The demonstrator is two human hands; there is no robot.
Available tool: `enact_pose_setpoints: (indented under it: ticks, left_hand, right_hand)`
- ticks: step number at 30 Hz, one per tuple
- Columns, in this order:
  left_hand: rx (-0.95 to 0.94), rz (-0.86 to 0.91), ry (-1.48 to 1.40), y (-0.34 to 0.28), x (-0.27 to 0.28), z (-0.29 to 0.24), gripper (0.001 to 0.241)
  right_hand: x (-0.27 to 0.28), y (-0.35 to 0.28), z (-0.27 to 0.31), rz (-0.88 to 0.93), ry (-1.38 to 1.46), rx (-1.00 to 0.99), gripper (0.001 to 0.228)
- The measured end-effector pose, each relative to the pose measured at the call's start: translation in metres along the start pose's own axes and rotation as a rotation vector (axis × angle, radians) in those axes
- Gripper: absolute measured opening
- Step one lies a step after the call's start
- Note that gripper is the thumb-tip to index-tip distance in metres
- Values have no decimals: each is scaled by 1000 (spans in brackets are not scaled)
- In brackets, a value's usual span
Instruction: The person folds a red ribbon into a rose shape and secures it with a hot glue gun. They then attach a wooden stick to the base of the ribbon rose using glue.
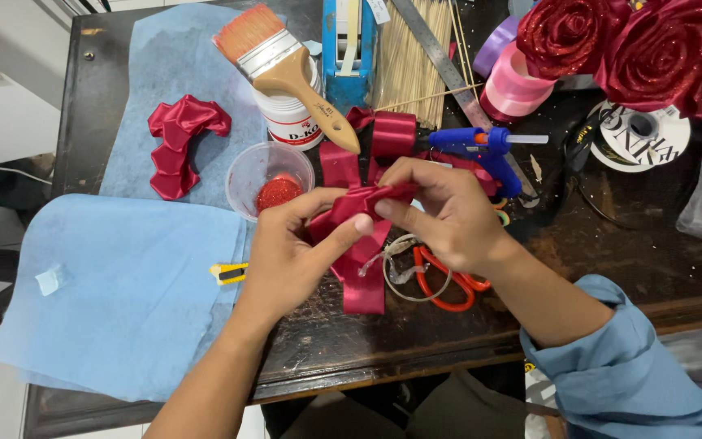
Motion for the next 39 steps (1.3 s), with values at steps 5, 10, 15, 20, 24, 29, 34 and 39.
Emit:
enact_pose_setpoints:
  ticks: [5, 10, 15, 20, 24, 29, 34, 39]
  left_hand:
    - [73, 44, -31, -6, -1, 7, 15]
    - [126, 22, -15, -1, 0, -5, 17]
    - [195, -170, -198, 4, 8, 8, 27]
    - [220, -250, -246, 4, 14, 23, 20]
    - [239, -259, -314, 2, 17, 24, 14]
    - [195, -281, -304, 2, 9, 33, 34]
    - [139, -238, -265, 5, 8, 17, 51]
    - [144, -262, -261, 2, 11, 53, 21]
  right_hand:
    - [4, 0, 4, 57, -48, -40, 4]
    - [2, 3, 10, 108, -89, -47, 7]
    - [13, 1, 23, -59, -277, 27, 22]
    - [53, -35, 33, -274, -807, -20, 14]
    - [92, -44, 19, -509, -1288, -582, 54]
    - [97, -5, 8, -380, -992, -368, 59]
    - [105, -3, -20, -335, -949, -281, 36]
    - [65, -16, 17, -315, -388, 19, 22]
Point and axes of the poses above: each hand's wrist, its own y-axis towards the middle knuckle, its own x-axis out of the back of the hand, z = x × y, the point moved 1 cm from there along y, towards the middle knuckle, and after that the axes turned 9 degrees about -x, right-handed, at the moved point
